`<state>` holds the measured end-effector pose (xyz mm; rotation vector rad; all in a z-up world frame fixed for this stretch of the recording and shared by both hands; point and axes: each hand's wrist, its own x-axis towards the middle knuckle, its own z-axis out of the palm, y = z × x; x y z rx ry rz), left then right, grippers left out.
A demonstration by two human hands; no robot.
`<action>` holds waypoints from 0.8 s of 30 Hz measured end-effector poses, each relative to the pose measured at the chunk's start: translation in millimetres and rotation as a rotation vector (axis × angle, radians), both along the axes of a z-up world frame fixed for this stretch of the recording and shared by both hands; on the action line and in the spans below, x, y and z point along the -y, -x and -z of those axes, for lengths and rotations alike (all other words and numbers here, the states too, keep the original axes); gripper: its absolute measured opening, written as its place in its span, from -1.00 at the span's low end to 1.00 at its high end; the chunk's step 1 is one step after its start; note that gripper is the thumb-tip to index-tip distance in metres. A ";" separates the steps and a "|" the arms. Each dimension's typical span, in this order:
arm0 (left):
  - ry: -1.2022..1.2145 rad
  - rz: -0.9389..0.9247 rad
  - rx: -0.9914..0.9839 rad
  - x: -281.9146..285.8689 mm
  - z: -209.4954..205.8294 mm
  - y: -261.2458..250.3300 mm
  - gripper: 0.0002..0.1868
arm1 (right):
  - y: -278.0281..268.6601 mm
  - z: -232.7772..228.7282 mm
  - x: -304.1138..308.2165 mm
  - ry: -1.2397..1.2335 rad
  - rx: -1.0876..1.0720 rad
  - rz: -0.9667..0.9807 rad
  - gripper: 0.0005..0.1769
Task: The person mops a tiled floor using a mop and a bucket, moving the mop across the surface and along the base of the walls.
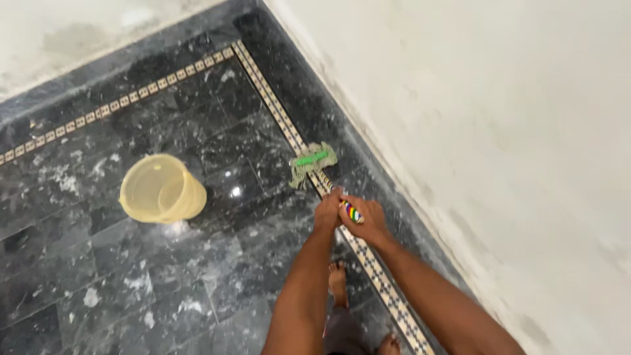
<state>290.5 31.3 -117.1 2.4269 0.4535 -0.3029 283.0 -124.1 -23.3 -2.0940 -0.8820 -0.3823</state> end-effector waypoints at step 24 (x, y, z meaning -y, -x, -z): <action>-0.091 0.130 -0.041 -65.9 -20.1 -80.0 -0.45 | -81.0 6.3 -67.3 0.417 -0.275 0.090 -0.50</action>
